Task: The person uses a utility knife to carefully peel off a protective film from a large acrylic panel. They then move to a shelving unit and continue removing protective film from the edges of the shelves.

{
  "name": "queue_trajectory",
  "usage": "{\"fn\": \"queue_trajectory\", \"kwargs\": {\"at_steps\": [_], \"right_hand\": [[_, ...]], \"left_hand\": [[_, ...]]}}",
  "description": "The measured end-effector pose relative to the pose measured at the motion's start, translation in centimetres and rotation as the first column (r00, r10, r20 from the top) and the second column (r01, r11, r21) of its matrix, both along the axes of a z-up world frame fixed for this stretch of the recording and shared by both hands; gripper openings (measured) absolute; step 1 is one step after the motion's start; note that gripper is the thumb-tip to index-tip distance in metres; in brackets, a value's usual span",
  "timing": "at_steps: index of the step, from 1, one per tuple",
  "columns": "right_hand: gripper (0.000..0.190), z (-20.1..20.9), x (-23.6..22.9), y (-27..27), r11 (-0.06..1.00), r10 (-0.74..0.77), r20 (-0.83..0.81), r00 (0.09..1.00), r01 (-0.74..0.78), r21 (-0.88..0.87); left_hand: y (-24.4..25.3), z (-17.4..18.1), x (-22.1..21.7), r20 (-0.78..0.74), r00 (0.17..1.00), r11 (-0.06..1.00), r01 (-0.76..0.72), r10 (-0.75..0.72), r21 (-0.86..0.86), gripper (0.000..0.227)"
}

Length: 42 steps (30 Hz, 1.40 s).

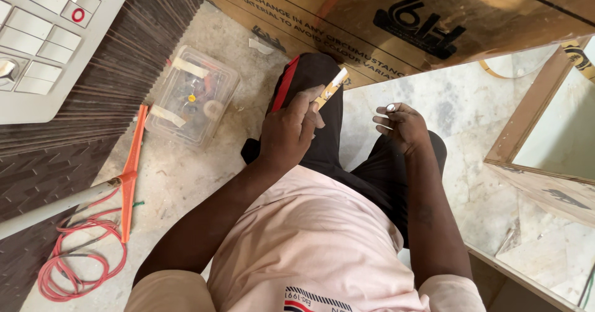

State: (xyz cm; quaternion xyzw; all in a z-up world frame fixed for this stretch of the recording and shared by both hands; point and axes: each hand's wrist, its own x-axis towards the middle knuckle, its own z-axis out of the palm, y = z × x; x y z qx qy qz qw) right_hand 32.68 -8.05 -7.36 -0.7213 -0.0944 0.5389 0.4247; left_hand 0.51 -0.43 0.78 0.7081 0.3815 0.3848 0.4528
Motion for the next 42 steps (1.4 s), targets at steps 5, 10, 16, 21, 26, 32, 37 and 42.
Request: {"fn": "queue_trajectory", "kwargs": {"at_steps": [5, 10, 16, 21, 26, 32, 37, 42], "right_hand": [[0.022, -1.7, -0.6, 0.7, 0.993, 0.071, 0.041, 0.997, -0.066, -0.103], [0.026, -2.6, -1.7, 2.4, 0.982, 0.143, 0.087, 0.986, -0.130, -0.140], [0.024, -4.8, -2.2, 3.5, 0.962, 0.227, 0.162, 0.960, -0.196, -0.188], [0.027, -5.5, -1.5, 1.9, 0.978, 0.190, 0.163, 0.968, -0.172, -0.121], [0.025, -2.1, -1.5, -0.7, 0.995, 0.085, 0.113, 0.990, -0.089, 0.035], [0.027, 3.8, -3.8, -4.2, 0.949, -0.007, 0.220, 0.976, -0.062, 0.309], [0.063, 8.3, -7.5, -6.4, 0.842, 0.016, 0.786, 0.619, -0.432, 0.323], [0.079, 9.0, -8.7, -5.6, 0.821, -0.070, 0.996, -0.060, -0.571, 0.024]], "left_hand": [[0.1, 0.3, 0.1, -0.033, 0.999, 1.000, 0.002, -0.002, 0.005, 0.028], [0.0, 0.2, -0.2, -0.031, 0.999, 1.000, -0.018, 0.018, -0.008, 0.028], [0.1, 0.0, -1.1, -0.024, 1.000, 0.999, -0.019, 0.018, -0.029, 0.029], [0.4, 0.4, -1.4, -0.019, 1.000, 0.991, 0.004, -0.007, -0.135, 0.031], [0.2, 1.0, -0.4, 0.044, 0.998, 0.949, 0.060, -0.049, -0.311, 0.034], [-1.1, 0.8, 2.3, 0.296, 0.948, 0.825, 0.259, -0.117, -0.503, 0.038], [-2.7, 1.4, 5.0, 0.443, 0.883, 0.689, 0.417, -0.154, -0.592, 0.040], [-4.2, 3.5, 7.3, 0.452, 0.875, 0.641, 0.447, -0.170, -0.624, 0.041]]}}
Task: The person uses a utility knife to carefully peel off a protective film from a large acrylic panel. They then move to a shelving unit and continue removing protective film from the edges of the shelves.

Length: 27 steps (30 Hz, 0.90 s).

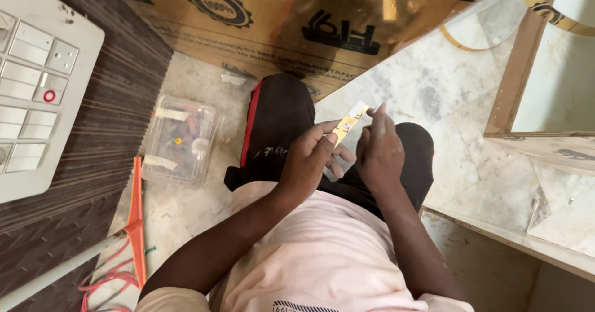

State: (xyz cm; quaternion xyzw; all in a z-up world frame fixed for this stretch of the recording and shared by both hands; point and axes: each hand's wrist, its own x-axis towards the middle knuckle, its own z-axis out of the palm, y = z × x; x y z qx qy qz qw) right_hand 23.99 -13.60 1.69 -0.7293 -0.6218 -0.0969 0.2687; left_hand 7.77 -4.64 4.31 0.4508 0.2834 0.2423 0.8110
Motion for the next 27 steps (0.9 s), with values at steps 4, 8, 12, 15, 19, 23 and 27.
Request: {"fn": "queue_trajectory", "kwargs": {"at_steps": [4, 8, 12, 15, 19, 23, 27], "right_hand": [[0.084, -0.5, 0.3, 0.6, 0.995, -0.100, 0.185, 0.978, 0.099, 0.019], [0.082, -0.3, 0.9, 0.7, 0.994, -0.105, 0.224, 0.969, 0.111, -0.011], [0.075, 0.3, 1.7, 0.6, 0.996, -0.082, 0.252, 0.964, 0.090, -0.020], [0.070, 0.7, 1.9, 0.5, 0.994, -0.064, 0.253, 0.965, 0.083, -0.066], [0.074, 1.3, 2.0, 0.5, 0.991, -0.033, 0.293, 0.956, 0.070, -0.117], [0.072, 1.2, 2.6, 0.9, 0.986, -0.005, 0.380, 0.925, 0.068, -0.153], [0.065, 1.3, 2.9, 1.6, 0.987, 0.026, 0.497, 0.867, 0.056, -0.150]], "left_hand": [[-0.6, 1.0, 0.9, 0.070, 0.998, 1.000, -0.001, 0.000, 0.013, 0.041], [-1.0, 1.5, 1.5, 0.125, 0.992, 0.999, -0.029, 0.033, -0.034, 0.042], [-1.2, 1.5, 1.8, 0.121, 0.991, 0.998, -0.059, 0.062, -0.034, 0.043], [-1.2, 1.3, 2.0, 0.085, 0.994, 0.998, -0.064, 0.065, -0.011, 0.043], [-1.3, 0.9, 1.9, 0.055, 0.993, 0.993, -0.103, 0.100, 0.059, 0.043], [-1.2, 1.0, 1.7, 0.027, 0.988, 0.980, -0.153, 0.151, 0.128, 0.043], [-0.5, 0.8, 1.6, 0.012, 0.983, 0.966, -0.180, 0.181, 0.186, 0.041]]}}
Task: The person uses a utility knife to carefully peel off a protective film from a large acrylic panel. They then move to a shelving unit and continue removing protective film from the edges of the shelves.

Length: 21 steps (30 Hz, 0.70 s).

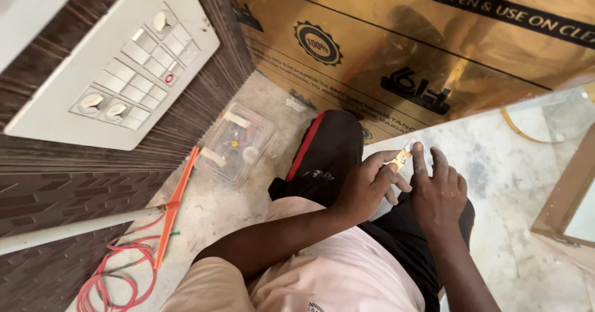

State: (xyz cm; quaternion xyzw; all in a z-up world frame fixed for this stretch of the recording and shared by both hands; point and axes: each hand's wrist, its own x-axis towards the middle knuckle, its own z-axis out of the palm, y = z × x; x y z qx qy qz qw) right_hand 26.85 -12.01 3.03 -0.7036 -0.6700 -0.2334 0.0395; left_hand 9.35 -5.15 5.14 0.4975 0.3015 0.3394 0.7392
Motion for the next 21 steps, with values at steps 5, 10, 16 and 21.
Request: {"fn": "queue_trajectory", "kwargs": {"at_steps": [5, 10, 16, 21], "right_hand": [[0.069, 1.9, 0.1, 0.6, 0.998, 0.038, 0.041, 0.998, -0.035, -0.058], [0.056, 3.2, 0.5, 0.7, 0.993, 0.114, 0.056, 0.992, -0.113, -0.029], [0.056, 4.3, 1.0, 0.5, 0.984, 0.160, 0.027, 0.987, -0.157, -0.086], [0.060, 4.5, 0.6, -0.2, 0.995, 0.079, -0.490, 0.868, -0.099, -0.014]], "left_hand": [[0.4, -0.2, 0.1, 0.037, 0.999, 0.999, -0.016, 0.017, -0.033, 0.039], [0.7, -0.5, 0.4, 0.093, 0.995, 0.996, -0.037, 0.045, -0.083, 0.039], [1.0, 0.0, 0.1, 0.061, 0.997, 0.998, -0.034, 0.037, -0.054, 0.039], [1.2, 0.2, 0.1, 0.107, 0.994, 0.996, 0.003, 0.007, -0.093, 0.041]]}}
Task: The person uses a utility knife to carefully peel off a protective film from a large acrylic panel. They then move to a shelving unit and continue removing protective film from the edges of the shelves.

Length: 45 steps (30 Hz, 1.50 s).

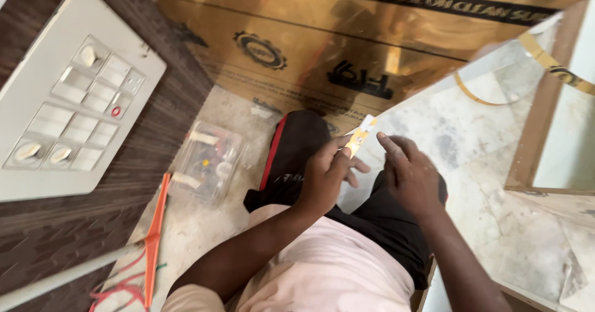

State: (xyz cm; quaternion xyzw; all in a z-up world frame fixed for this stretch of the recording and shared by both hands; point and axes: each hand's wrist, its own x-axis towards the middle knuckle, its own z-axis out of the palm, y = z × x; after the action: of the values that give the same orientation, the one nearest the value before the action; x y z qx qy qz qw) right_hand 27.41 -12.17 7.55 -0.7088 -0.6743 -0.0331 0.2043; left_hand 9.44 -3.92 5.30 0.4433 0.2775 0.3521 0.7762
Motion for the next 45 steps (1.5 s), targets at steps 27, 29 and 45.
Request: {"fn": "queue_trajectory", "kwargs": {"at_steps": [27, 29, 45], "right_hand": [[0.068, -0.9, 2.0, -3.1, 0.895, -0.122, -0.623, 0.773, 0.357, 0.268], [0.064, 0.3, 2.3, -2.5, 0.899, -0.092, -0.590, 0.802, 0.321, 0.297], [0.066, 11.5, 6.7, 4.8, 0.881, -0.157, 0.252, 0.955, 0.020, 0.472]], "left_hand": [[-0.6, 4.2, -0.5, -0.025, 0.995, 0.994, 0.100, -0.099, 0.037, 0.045], [-0.2, 4.2, -0.8, -0.067, 0.995, 0.997, 0.069, -0.067, 0.024, 0.045], [0.5, 4.3, -2.7, -0.014, 0.996, 0.996, 0.087, -0.087, -0.011, 0.044]]}}
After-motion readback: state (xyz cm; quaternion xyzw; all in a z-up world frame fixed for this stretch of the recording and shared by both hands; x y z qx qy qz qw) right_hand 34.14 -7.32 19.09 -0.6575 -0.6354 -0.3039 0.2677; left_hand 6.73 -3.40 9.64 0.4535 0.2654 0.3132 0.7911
